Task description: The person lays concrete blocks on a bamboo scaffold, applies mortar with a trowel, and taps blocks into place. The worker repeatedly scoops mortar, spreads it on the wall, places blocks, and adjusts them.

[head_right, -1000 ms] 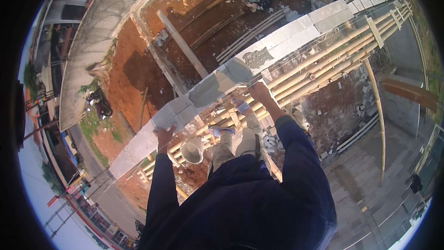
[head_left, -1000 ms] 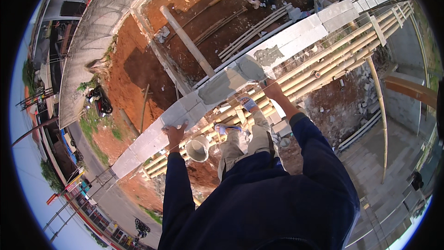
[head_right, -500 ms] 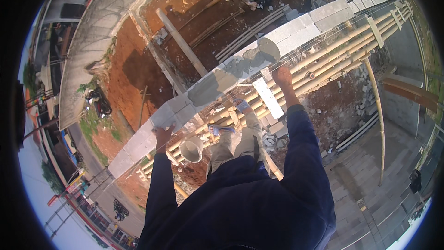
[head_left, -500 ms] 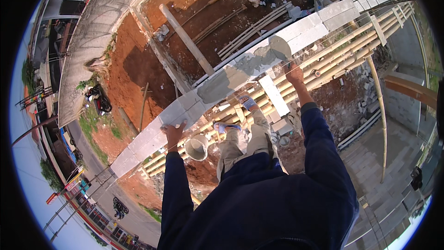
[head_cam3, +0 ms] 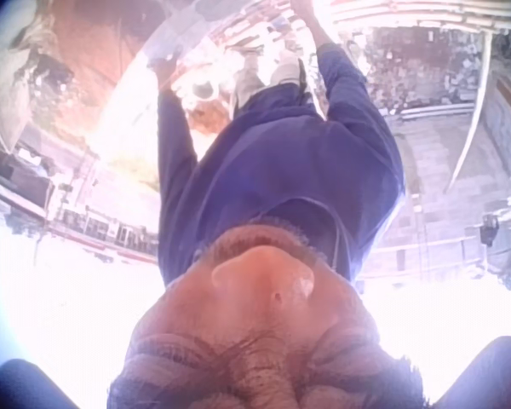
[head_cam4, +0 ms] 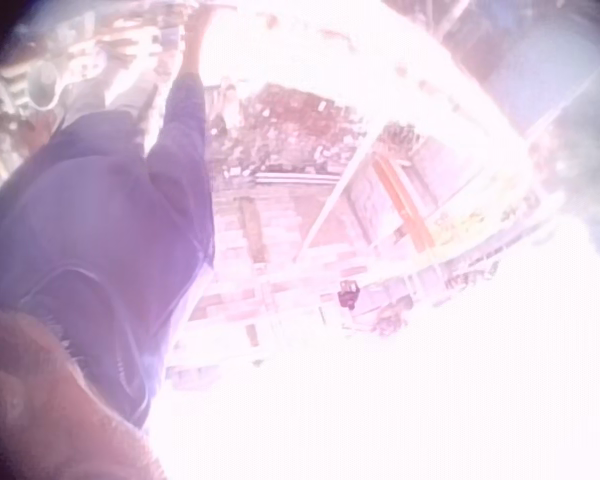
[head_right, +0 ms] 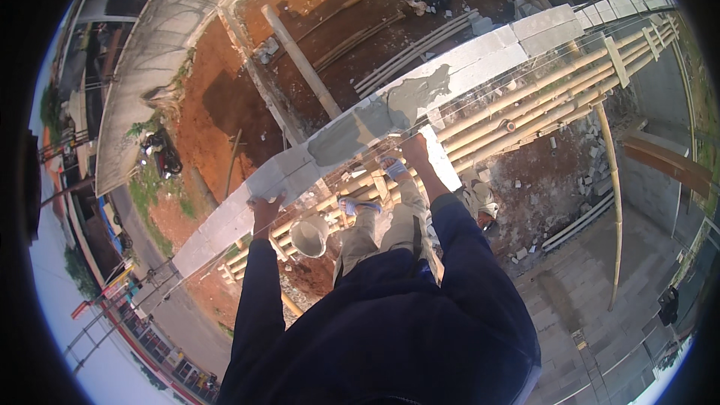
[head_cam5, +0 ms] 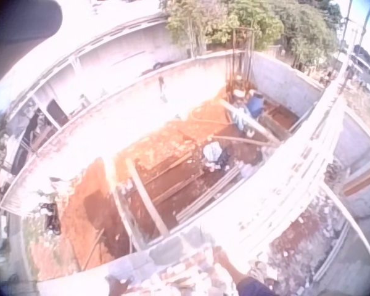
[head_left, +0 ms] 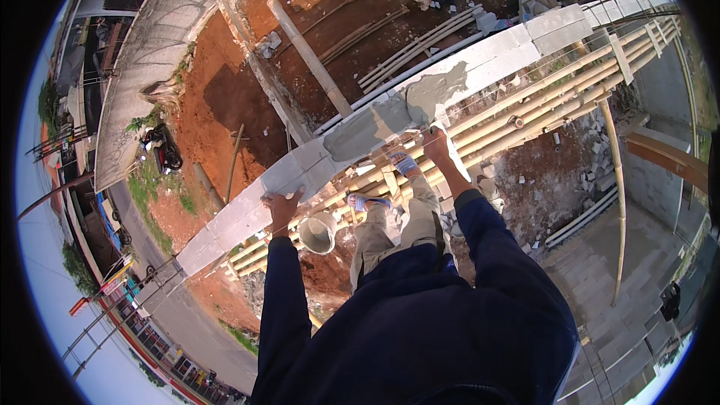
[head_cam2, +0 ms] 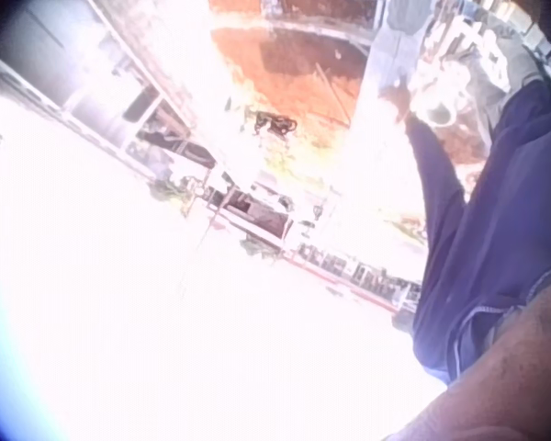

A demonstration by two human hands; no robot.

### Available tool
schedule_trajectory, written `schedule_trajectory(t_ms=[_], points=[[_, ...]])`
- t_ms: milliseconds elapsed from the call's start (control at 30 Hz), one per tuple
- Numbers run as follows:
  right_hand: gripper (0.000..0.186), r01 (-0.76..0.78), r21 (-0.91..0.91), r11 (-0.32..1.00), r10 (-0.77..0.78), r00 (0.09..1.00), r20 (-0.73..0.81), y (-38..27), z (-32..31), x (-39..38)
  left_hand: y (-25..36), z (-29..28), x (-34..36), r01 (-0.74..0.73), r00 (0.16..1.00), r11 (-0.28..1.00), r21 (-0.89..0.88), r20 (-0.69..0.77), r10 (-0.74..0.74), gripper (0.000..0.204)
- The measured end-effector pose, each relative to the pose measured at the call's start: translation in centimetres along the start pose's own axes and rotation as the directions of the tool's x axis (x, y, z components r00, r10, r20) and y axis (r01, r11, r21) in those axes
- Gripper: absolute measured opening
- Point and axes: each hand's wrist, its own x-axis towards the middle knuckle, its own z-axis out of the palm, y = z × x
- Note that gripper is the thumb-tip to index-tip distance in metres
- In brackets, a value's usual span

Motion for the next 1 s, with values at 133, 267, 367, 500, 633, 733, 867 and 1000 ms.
schedule_trajectory(t_ms=[133,267,367,500,633,733,867,1000], points=[[0.051,0.184,0.059,0.981,-0.193,0.958,0.211,-1.4,4.1,-4.2,0.1,-0.3,-0.6,0.033,0.999,0.999,-0.039,-0.012,-0.033,0.152],[0.039,0.160,-0.279,0.947,-0.150,0.987,0.057,-4.7,2.4,-6.3,0.0,-0.5,-0.8,0.018,1.000,0.998,-0.065,0.015,-0.017,0.154],[0.033,0.207,-0.565,0.799,-0.224,0.974,0.039,-3.7,-0.7,-3.1,1.3,-0.8,-0.9,0.041,0.999,0.997,-0.071,0.013,-0.041,0.155],[0.020,0.258,-0.613,0.747,-0.361,0.931,-0.047,-2.1,-4.9,0.3,1.4,-0.8,-1.1,0.047,0.999,0.998,-0.050,0.010,-0.047,0.154],[0.029,0.178,-0.673,0.718,-0.269,0.963,-0.032,-1.5,-7.7,2.2,1.1,-0.7,-0.9,0.040,0.999,0.999,-0.032,0.007,-0.039,0.153],[0.036,0.143,-0.658,0.739,-0.311,0.939,-0.146,1.4,-10.0,4.7,1.8,-0.7,-1.0,0.015,1.000,0.999,-0.031,0.003,-0.015,0.153],[0.034,0.132,-0.595,0.793,-0.299,0.935,-0.190,0.2,-11.8,6.2,0.8,-0.5,-1.9,0.059,0.998,0.998,-0.035,-0.009,-0.059,0.153],[0.037,0.316,-0.670,0.672,-0.624,0.728,-0.282,5.9,-10.5,9.0,2.2,-1.1,-1.8,0.033,0.999,0.999,-0.027,0.009,-0.033,0.152]])
